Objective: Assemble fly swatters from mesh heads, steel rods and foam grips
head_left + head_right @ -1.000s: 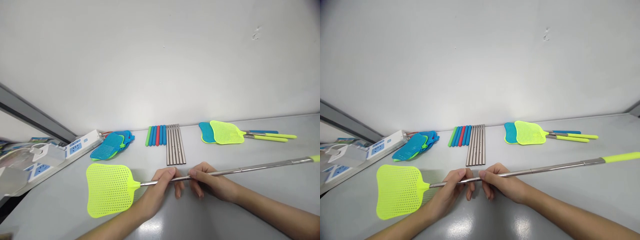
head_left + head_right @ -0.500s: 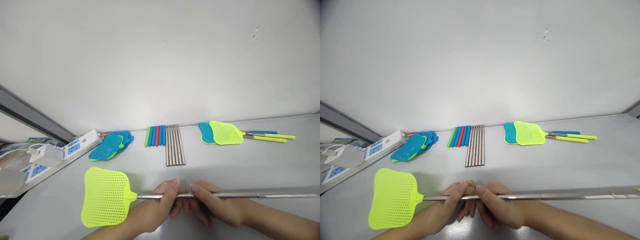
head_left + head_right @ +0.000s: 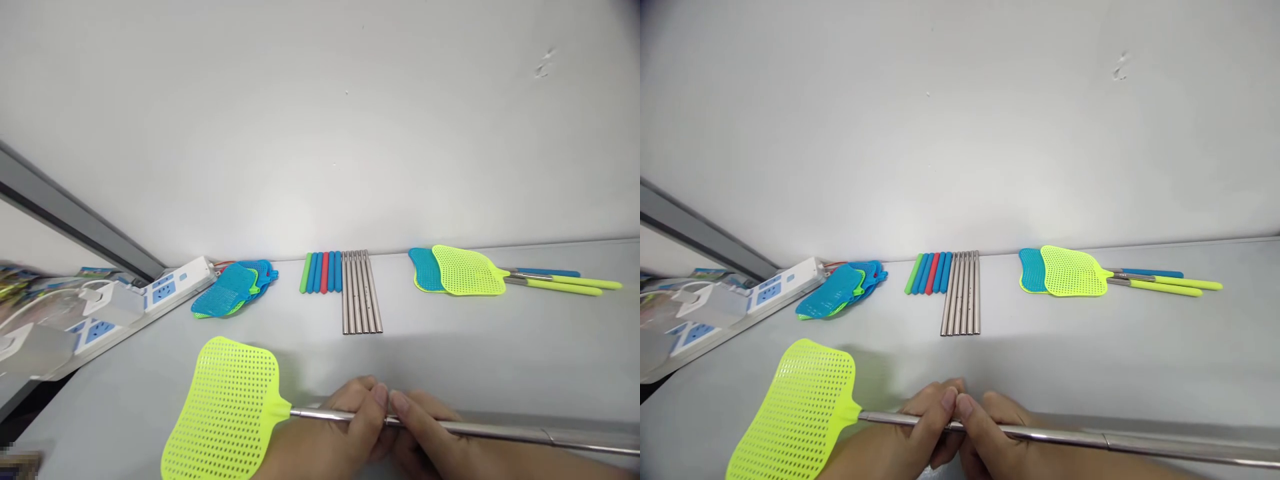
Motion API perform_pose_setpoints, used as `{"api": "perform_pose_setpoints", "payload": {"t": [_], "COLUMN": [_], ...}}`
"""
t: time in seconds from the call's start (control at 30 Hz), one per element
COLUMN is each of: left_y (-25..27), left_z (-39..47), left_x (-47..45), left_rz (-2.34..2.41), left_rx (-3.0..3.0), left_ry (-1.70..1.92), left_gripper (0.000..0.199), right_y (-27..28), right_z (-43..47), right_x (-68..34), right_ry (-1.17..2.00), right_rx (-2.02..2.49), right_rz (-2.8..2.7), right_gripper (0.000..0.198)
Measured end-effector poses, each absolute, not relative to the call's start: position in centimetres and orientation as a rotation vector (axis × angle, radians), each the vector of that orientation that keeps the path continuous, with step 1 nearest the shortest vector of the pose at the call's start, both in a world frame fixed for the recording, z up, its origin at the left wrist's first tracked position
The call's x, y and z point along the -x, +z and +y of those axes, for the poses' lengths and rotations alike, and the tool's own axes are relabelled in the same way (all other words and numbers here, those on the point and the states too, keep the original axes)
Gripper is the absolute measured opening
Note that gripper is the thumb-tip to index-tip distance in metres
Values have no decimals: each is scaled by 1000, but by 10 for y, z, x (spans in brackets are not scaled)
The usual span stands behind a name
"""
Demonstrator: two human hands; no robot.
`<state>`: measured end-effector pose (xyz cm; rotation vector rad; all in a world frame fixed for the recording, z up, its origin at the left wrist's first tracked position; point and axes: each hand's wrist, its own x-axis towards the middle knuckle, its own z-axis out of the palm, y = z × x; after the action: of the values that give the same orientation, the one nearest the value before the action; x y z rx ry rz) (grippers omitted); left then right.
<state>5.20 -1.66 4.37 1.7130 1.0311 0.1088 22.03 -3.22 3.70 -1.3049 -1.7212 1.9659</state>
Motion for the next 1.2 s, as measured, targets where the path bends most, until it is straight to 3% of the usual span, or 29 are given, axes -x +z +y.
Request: {"api": "perform_pose_setpoints", "payload": {"t": [0.17, 0.63, 0.93, 1.2], "left_y": [48, 35, 11, 26], "left_z": [-15, -6, -10, -18], "left_x": [-54, -56, -59, -51], "left_rz": [1168, 930, 941, 925], "left_rx": [-1583, -1395, -1104, -1270], "left_ry": [113, 310, 800, 376], "left_gripper": [44, 52, 65, 62], "right_y": [34, 12, 11, 8], "right_z": [-34, -21, -14, -20], "right_x": [-221, -216, -214, -220], "right_ry": [1937, 2039, 1990, 2077], "right_rx": [1363, 943, 897, 712], "right_rz": [-1708, -1362, -982, -1303], "right_gripper": [69, 71, 57, 74]}}
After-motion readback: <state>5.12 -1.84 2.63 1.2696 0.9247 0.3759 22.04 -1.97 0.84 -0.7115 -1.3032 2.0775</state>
